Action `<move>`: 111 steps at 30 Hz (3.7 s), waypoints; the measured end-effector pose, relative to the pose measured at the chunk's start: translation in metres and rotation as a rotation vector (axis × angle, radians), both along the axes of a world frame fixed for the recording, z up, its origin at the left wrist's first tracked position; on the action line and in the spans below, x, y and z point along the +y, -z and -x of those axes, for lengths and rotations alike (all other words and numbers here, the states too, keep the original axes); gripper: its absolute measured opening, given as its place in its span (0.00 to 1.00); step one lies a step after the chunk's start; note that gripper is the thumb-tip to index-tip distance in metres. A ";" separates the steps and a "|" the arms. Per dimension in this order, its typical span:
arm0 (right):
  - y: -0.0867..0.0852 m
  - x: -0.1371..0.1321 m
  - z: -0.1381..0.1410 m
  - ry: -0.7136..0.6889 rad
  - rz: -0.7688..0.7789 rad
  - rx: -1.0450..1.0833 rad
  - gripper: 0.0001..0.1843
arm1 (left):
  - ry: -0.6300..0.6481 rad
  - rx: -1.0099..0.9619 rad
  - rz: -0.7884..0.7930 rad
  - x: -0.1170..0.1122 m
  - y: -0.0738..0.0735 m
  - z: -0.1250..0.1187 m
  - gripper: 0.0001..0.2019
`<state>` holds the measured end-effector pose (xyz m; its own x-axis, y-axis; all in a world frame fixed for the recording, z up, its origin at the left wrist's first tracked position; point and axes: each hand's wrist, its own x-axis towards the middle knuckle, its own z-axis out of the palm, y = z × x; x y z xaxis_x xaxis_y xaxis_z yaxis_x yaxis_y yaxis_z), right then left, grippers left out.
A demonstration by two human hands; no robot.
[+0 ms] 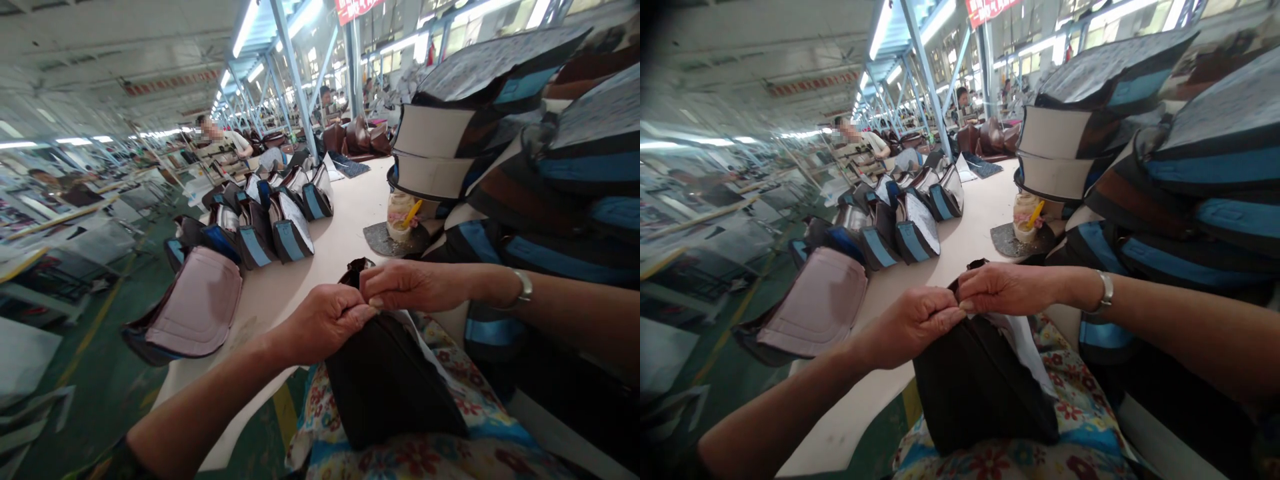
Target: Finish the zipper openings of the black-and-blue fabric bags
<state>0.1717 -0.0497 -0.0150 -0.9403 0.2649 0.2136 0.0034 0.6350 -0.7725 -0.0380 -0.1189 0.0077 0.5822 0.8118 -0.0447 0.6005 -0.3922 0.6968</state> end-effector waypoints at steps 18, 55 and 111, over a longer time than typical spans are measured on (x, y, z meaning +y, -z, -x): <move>0.005 0.008 0.006 0.046 0.396 -0.171 0.18 | 0.209 -0.005 0.250 0.018 -0.005 0.033 0.15; 0.047 -0.008 0.030 0.219 -0.995 0.090 0.11 | -0.182 -0.205 0.382 0.007 0.031 0.040 0.17; 0.041 0.021 0.019 0.040 -0.112 0.178 0.08 | -0.135 -0.340 0.658 0.011 0.036 0.028 0.15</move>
<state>0.1532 -0.0283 -0.0562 -0.8744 0.2665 0.4055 -0.0998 0.7190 -0.6878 -0.0657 -0.1074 -0.0284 0.5481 0.7446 -0.3810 0.3238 0.2311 0.9175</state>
